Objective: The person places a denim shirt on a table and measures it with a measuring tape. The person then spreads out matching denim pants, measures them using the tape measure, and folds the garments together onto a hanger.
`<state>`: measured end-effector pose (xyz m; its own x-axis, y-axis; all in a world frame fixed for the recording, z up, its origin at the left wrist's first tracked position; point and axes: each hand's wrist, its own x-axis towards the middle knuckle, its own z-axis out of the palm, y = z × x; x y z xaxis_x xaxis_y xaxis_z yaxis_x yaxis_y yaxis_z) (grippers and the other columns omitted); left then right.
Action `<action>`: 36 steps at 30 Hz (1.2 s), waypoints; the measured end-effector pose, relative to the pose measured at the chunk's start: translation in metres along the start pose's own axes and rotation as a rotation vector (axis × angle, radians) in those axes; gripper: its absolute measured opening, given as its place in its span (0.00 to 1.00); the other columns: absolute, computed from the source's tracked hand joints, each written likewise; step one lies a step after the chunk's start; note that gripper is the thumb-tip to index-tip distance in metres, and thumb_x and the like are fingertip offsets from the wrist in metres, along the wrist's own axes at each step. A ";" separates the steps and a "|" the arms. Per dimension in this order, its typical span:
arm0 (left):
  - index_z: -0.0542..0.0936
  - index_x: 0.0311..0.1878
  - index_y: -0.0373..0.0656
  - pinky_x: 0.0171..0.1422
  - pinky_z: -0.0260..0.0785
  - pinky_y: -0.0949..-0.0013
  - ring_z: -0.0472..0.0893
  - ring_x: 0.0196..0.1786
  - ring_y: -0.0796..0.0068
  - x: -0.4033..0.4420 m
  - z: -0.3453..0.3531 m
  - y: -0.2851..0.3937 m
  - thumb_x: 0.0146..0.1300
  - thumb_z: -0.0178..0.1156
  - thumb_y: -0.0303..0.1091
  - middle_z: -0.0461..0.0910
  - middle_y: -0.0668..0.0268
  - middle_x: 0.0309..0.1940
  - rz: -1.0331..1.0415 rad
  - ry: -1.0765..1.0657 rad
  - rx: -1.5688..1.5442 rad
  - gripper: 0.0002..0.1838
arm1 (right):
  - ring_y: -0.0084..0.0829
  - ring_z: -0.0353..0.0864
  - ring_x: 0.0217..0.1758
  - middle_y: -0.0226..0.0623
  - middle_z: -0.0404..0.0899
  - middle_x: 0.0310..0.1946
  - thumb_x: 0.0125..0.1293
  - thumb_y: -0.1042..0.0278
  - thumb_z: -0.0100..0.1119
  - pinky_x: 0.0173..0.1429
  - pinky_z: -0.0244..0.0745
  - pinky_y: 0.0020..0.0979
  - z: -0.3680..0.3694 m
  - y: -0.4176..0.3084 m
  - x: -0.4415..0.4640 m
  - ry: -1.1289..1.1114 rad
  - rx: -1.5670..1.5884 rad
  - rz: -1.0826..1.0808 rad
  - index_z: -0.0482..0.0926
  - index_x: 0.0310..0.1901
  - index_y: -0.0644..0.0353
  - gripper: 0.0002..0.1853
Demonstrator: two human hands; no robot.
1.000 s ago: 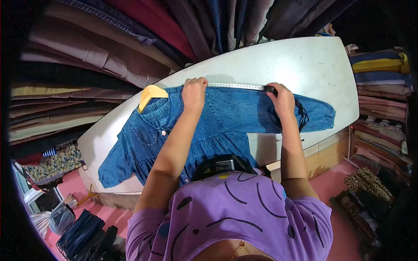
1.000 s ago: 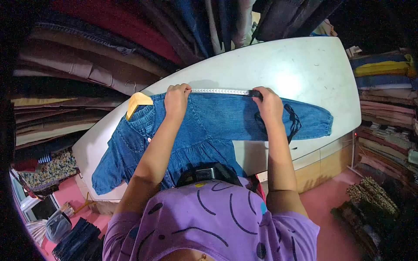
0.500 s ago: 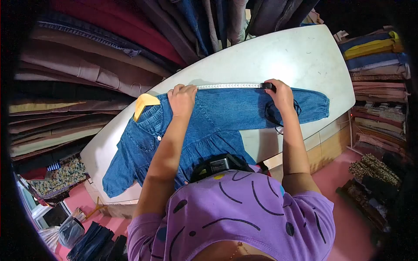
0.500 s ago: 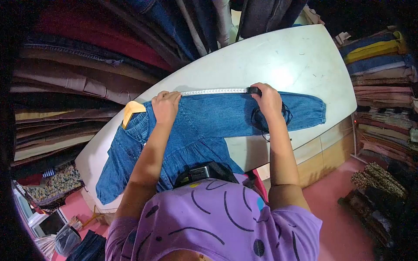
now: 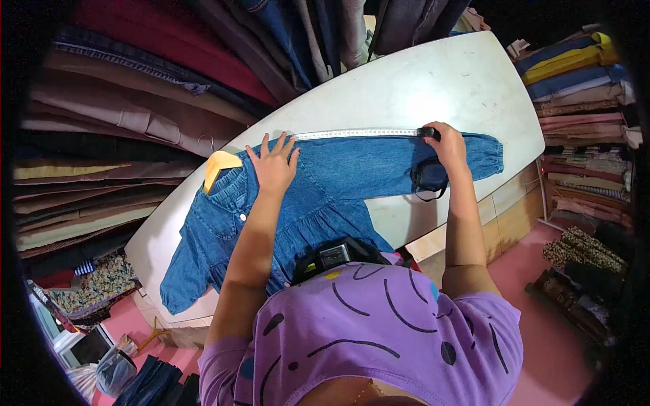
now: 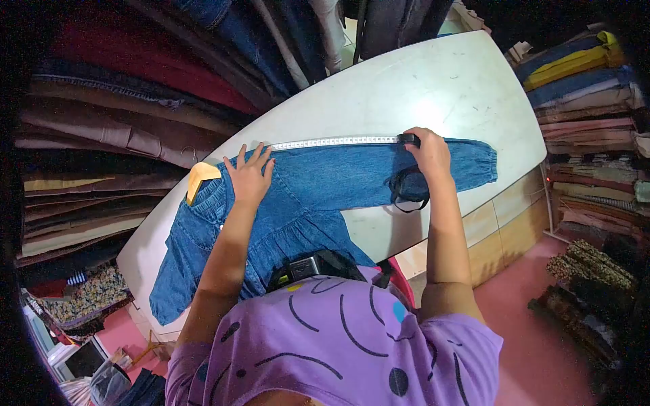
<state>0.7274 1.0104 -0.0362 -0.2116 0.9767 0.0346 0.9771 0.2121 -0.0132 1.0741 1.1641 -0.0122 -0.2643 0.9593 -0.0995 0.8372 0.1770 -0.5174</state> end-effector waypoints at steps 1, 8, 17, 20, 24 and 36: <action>0.77 0.55 0.60 0.67 0.38 0.31 0.62 0.67 0.60 0.000 0.002 -0.001 0.64 0.50 0.49 0.72 0.76 0.60 0.000 0.012 0.008 0.18 | 0.42 0.80 0.43 0.38 0.81 0.38 0.48 0.71 0.67 0.45 0.74 0.38 -0.002 0.005 -0.001 0.008 -0.008 0.006 0.82 0.40 0.49 0.15; 0.77 0.55 0.60 0.66 0.37 0.29 0.63 0.66 0.60 -0.001 0.007 -0.002 0.64 0.50 0.50 0.72 0.76 0.60 -0.005 0.030 0.021 0.19 | 0.44 0.80 0.42 0.42 0.82 0.37 0.49 0.69 0.67 0.45 0.74 0.39 -0.023 0.047 -0.005 0.036 -0.063 0.122 0.82 0.42 0.48 0.16; 0.76 0.57 0.61 0.67 0.33 0.29 0.61 0.68 0.61 0.000 0.006 -0.001 0.65 0.49 0.50 0.69 0.78 0.62 -0.028 -0.027 0.027 0.19 | 0.45 0.80 0.41 0.43 0.82 0.36 0.48 0.71 0.67 0.45 0.73 0.40 -0.062 0.099 -0.007 0.102 -0.127 0.191 0.82 0.42 0.48 0.16; 0.76 0.57 0.61 0.67 0.33 0.29 0.61 0.68 0.61 0.000 0.005 0.000 0.65 0.49 0.50 0.69 0.78 0.62 -0.034 -0.036 0.030 0.19 | 0.44 0.80 0.41 0.42 0.82 0.36 0.48 0.71 0.68 0.46 0.74 0.40 -0.070 0.106 -0.003 0.091 -0.142 0.207 0.82 0.42 0.48 0.17; 0.75 0.58 0.61 0.67 0.33 0.28 0.61 0.68 0.61 0.000 0.004 0.000 0.65 0.49 0.50 0.69 0.78 0.62 -0.043 -0.047 0.032 0.19 | 0.44 0.80 0.42 0.41 0.82 0.37 0.48 0.71 0.68 0.46 0.74 0.39 -0.080 0.126 0.001 0.101 -0.174 0.252 0.82 0.42 0.47 0.17; 0.74 0.59 0.61 0.67 0.32 0.29 0.61 0.68 0.59 0.000 0.000 0.002 0.65 0.50 0.48 0.69 0.77 0.62 -0.051 -0.071 0.029 0.20 | 0.41 0.81 0.42 0.41 0.82 0.37 0.48 0.72 0.67 0.45 0.74 0.37 -0.111 0.178 0.002 0.104 -0.187 0.307 0.82 0.42 0.48 0.16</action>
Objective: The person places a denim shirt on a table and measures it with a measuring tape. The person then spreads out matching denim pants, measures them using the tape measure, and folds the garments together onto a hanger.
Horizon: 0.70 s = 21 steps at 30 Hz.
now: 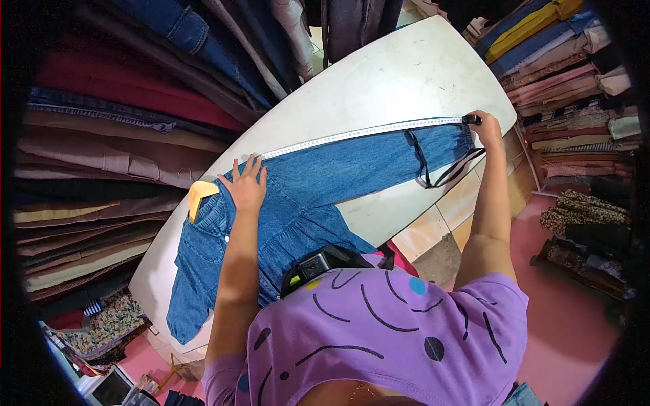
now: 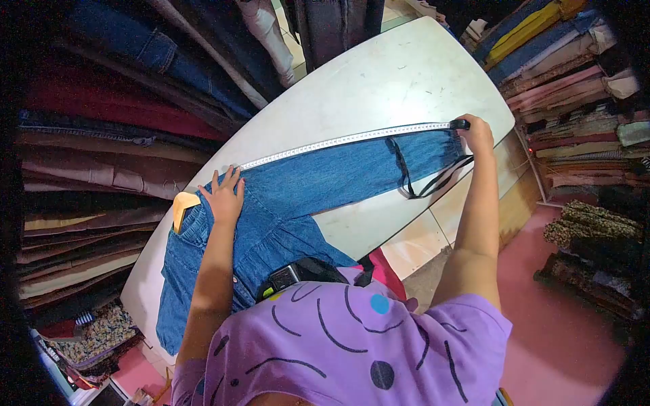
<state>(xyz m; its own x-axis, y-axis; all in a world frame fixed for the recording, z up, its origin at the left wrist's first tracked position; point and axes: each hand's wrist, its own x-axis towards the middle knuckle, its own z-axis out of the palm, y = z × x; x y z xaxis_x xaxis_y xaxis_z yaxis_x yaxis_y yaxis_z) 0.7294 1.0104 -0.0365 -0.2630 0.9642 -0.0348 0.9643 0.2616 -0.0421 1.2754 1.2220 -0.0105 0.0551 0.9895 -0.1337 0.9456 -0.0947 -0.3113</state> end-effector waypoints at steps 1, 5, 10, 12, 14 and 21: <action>0.74 0.59 0.61 0.67 0.32 0.29 0.61 0.68 0.60 0.000 0.002 -0.001 0.65 0.49 0.48 0.69 0.77 0.62 0.003 0.007 -0.003 0.20 | 0.41 0.81 0.41 0.41 0.82 0.37 0.48 0.72 0.67 0.45 0.74 0.37 -0.001 0.003 0.001 0.007 0.003 -0.007 0.82 0.42 0.48 0.16; 0.75 0.58 0.61 0.66 0.32 0.26 0.60 0.69 0.61 0.001 0.007 -0.003 0.65 0.49 0.50 0.69 0.79 0.62 0.006 0.029 0.003 0.19 | 0.40 0.82 0.40 0.43 0.82 0.35 0.45 0.78 0.67 0.45 0.73 0.34 -0.002 0.014 0.005 0.011 0.013 -0.005 0.82 0.41 0.56 0.18; 0.75 0.57 0.61 0.66 0.32 0.26 0.60 0.69 0.60 0.001 0.006 -0.003 0.65 0.50 0.49 0.69 0.79 0.62 0.007 0.023 -0.002 0.19 | 0.39 0.82 0.40 0.43 0.82 0.35 0.44 0.80 0.67 0.46 0.73 0.34 0.004 0.029 0.014 -0.005 -0.016 -0.033 0.82 0.41 0.56 0.18; 0.75 0.58 0.61 0.66 0.32 0.26 0.61 0.69 0.60 0.001 0.007 -0.003 0.65 0.50 0.49 0.69 0.79 0.62 0.003 0.024 -0.001 0.19 | 0.39 0.82 0.40 0.43 0.82 0.35 0.44 0.81 0.67 0.46 0.73 0.34 0.004 0.032 0.016 -0.025 -0.012 -0.032 0.82 0.41 0.56 0.19; 0.75 0.58 0.61 0.66 0.32 0.26 0.61 0.68 0.60 0.001 0.007 -0.003 0.65 0.50 0.49 0.69 0.79 0.62 0.002 0.024 -0.003 0.19 | 0.38 0.81 0.40 0.42 0.82 0.36 0.43 0.81 0.67 0.46 0.73 0.32 0.004 0.037 0.018 -0.050 0.023 -0.051 0.82 0.41 0.57 0.19; 0.75 0.58 0.61 0.66 0.31 0.26 0.60 0.69 0.60 0.001 0.009 -0.004 0.65 0.50 0.49 0.68 0.79 0.63 -0.002 0.023 -0.017 0.19 | 0.31 0.80 0.38 0.38 0.83 0.34 0.43 0.83 0.66 0.47 0.72 0.30 0.007 0.053 0.027 -0.110 0.122 -0.099 0.82 0.40 0.59 0.18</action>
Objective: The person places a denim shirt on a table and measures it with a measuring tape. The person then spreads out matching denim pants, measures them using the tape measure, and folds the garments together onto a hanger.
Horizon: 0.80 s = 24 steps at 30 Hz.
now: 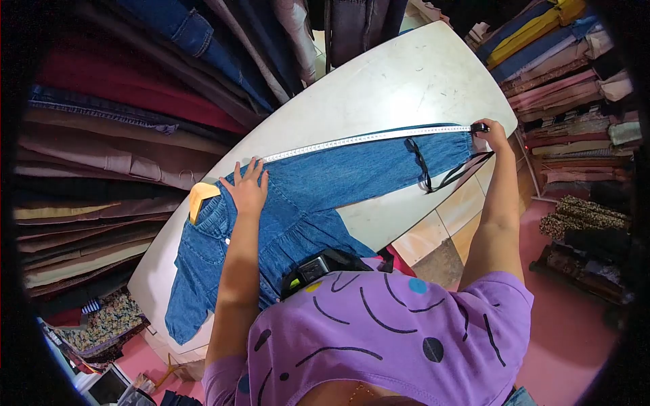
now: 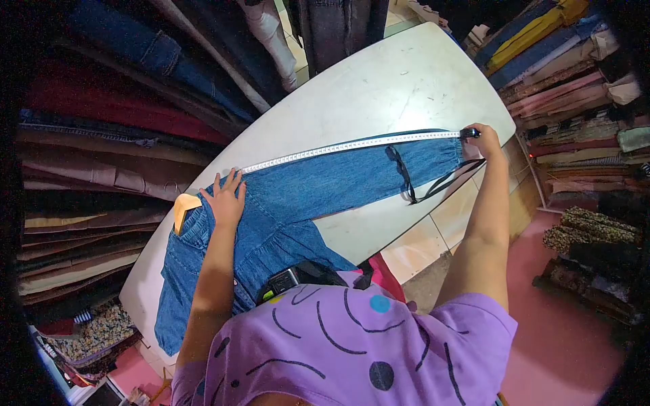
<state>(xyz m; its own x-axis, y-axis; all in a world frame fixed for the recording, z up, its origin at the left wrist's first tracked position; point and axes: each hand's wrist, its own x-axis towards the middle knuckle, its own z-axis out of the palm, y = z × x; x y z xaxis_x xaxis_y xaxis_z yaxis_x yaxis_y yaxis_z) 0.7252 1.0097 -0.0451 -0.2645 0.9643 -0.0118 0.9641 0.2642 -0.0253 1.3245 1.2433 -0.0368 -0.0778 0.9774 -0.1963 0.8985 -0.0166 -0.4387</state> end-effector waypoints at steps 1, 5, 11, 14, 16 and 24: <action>0.75 0.58 0.61 0.66 0.31 0.27 0.60 0.69 0.60 0.000 0.000 0.000 0.65 0.50 0.49 0.68 0.79 0.63 0.002 -0.001 -0.004 0.19 | 0.29 0.80 0.38 0.36 0.82 0.33 0.43 0.83 0.66 0.47 0.72 0.29 0.001 0.003 0.002 -0.020 0.036 0.014 0.82 0.40 0.59 0.18; 0.75 0.58 0.61 0.66 0.31 0.26 0.60 0.69 0.60 0.000 -0.001 0.001 0.65 0.49 0.49 0.68 0.79 0.63 -0.006 -0.005 -0.013 0.19 | 0.26 0.78 0.37 0.33 0.82 0.32 0.43 0.85 0.65 0.47 0.71 0.27 0.004 0.015 0.008 -0.062 0.112 0.017 0.82 0.40 0.58 0.19; 0.75 0.58 0.61 0.65 0.32 0.26 0.61 0.69 0.60 -0.001 -0.002 0.001 0.65 0.49 0.50 0.68 0.79 0.63 -0.001 0.011 -0.005 0.19 | 0.23 0.76 0.36 0.30 0.80 0.30 0.44 0.86 0.64 0.44 0.70 0.25 0.006 0.019 0.008 -0.056 0.090 -0.009 0.81 0.40 0.59 0.18; 0.75 0.58 0.60 0.65 0.31 0.26 0.60 0.69 0.60 -0.001 -0.004 0.002 0.65 0.49 0.50 0.68 0.79 0.63 -0.009 -0.008 -0.011 0.20 | 0.29 0.79 0.38 0.36 0.82 0.33 0.44 0.84 0.66 0.47 0.72 0.28 0.004 0.013 0.006 -0.042 0.053 0.000 0.81 0.41 0.59 0.19; 0.75 0.58 0.60 0.66 0.31 0.27 0.60 0.69 0.60 -0.001 -0.003 0.002 0.65 0.49 0.50 0.68 0.79 0.63 -0.012 -0.008 -0.012 0.20 | 0.30 0.79 0.38 0.37 0.82 0.34 0.44 0.84 0.66 0.48 0.71 0.28 0.002 0.008 0.003 -0.040 0.045 0.001 0.81 0.41 0.59 0.19; 0.75 0.58 0.61 0.66 0.30 0.27 0.60 0.69 0.60 -0.001 -0.001 0.001 0.65 0.49 0.50 0.68 0.80 0.63 -0.015 -0.015 -0.020 0.20 | 0.31 0.79 0.39 0.37 0.82 0.34 0.44 0.84 0.65 0.48 0.71 0.29 0.004 0.009 0.003 -0.043 0.058 -0.006 0.82 0.41 0.58 0.19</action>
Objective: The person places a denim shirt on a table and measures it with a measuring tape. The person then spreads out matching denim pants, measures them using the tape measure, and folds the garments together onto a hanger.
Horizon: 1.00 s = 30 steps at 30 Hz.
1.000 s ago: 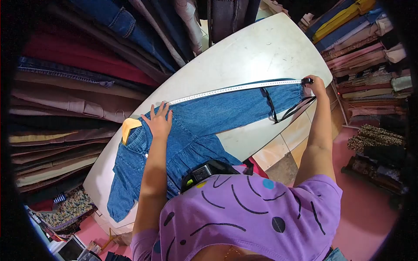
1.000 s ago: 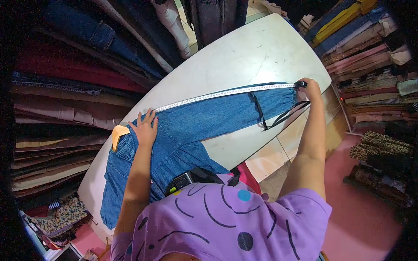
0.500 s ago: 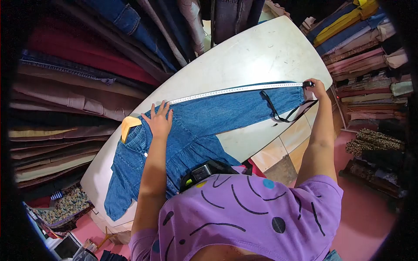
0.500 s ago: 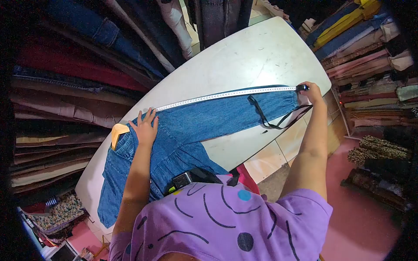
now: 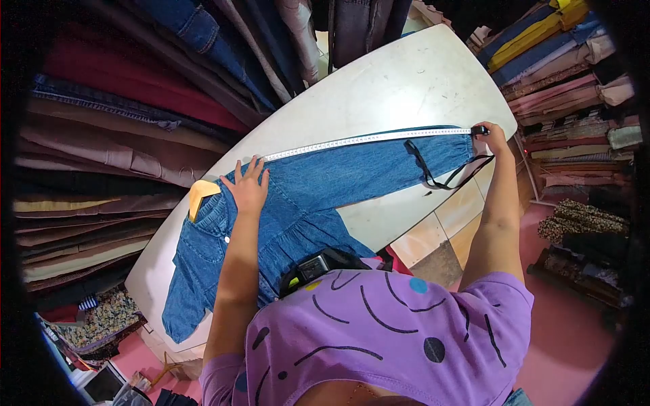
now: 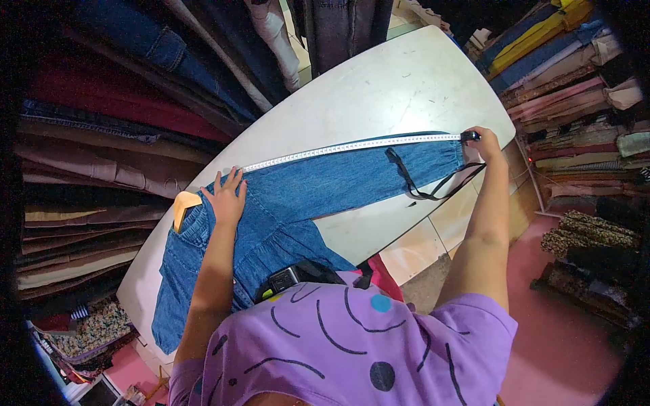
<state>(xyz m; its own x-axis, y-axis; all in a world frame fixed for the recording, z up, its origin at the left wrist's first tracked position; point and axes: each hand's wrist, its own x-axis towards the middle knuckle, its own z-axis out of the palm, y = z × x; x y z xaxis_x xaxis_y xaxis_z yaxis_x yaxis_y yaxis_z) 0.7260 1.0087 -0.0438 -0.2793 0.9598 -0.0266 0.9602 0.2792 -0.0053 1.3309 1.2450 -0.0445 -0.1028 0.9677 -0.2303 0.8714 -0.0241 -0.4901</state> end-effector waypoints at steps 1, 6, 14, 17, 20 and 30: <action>0.75 0.58 0.61 0.66 0.30 0.27 0.60 0.69 0.61 0.000 0.000 0.000 0.65 0.49 0.50 0.68 0.80 0.63 0.001 0.001 -0.001 0.20 | 0.31 0.79 0.39 0.37 0.82 0.34 0.44 0.84 0.65 0.48 0.71 0.29 0.000 0.001 0.000 0.003 0.002 -0.007 0.82 0.41 0.58 0.19; 0.74 0.59 0.61 0.66 0.30 0.27 0.59 0.70 0.61 0.000 -0.003 0.001 0.65 0.50 0.50 0.67 0.78 0.64 -0.006 -0.021 -0.015 0.20 | 0.30 0.79 0.39 0.36 0.82 0.34 0.44 0.85 0.65 0.48 0.71 0.29 -0.001 -0.006 -0.003 0.006 -0.003 0.007 0.81 0.40 0.58 0.19; 0.63 0.66 0.53 0.67 0.29 0.29 0.54 0.71 0.60 0.001 -0.005 0.005 0.61 0.57 0.46 0.66 0.65 0.64 -0.132 0.031 -0.458 0.31 | 0.30 0.79 0.38 0.38 0.81 0.33 0.48 0.81 0.64 0.46 0.72 0.28 0.006 -0.019 -0.030 0.159 -0.008 -0.046 0.78 0.43 0.59 0.18; 0.64 0.66 0.52 0.67 0.32 0.29 0.54 0.72 0.62 0.000 -0.008 0.024 0.59 0.59 0.44 0.64 0.64 0.65 0.030 0.186 -0.294 0.31 | 0.34 0.82 0.40 0.43 0.81 0.35 0.50 0.79 0.64 0.45 0.73 0.31 0.001 -0.030 -0.058 0.264 -0.053 -0.020 0.78 0.45 0.58 0.18; 0.65 0.65 0.50 0.69 0.35 0.34 0.57 0.70 0.62 0.002 -0.022 0.056 0.59 0.59 0.40 0.63 0.64 0.65 0.410 0.041 -0.104 0.30 | 0.35 0.82 0.41 0.43 0.81 0.37 0.52 0.75 0.65 0.46 0.73 0.31 -0.012 -0.024 -0.095 0.393 -0.041 0.058 0.78 0.46 0.58 0.17; 0.78 0.44 0.44 0.54 0.68 0.63 0.74 0.47 0.61 0.047 -0.004 0.082 0.53 0.63 0.35 0.78 0.63 0.41 0.552 0.142 -0.445 0.14 | 0.40 0.81 0.44 0.41 0.81 0.43 0.59 0.52 0.60 0.49 0.73 0.34 -0.174 0.054 -0.342 0.910 -0.521 0.704 0.75 0.51 0.62 0.25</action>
<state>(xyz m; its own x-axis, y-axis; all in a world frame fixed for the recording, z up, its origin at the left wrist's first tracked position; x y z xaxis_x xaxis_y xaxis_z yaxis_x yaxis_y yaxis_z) 0.7914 1.0770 -0.0415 0.2199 0.9497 0.2228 0.8780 -0.2922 0.3792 1.4962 0.9562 0.1541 0.6457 0.6126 0.4559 0.7092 -0.7024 -0.0607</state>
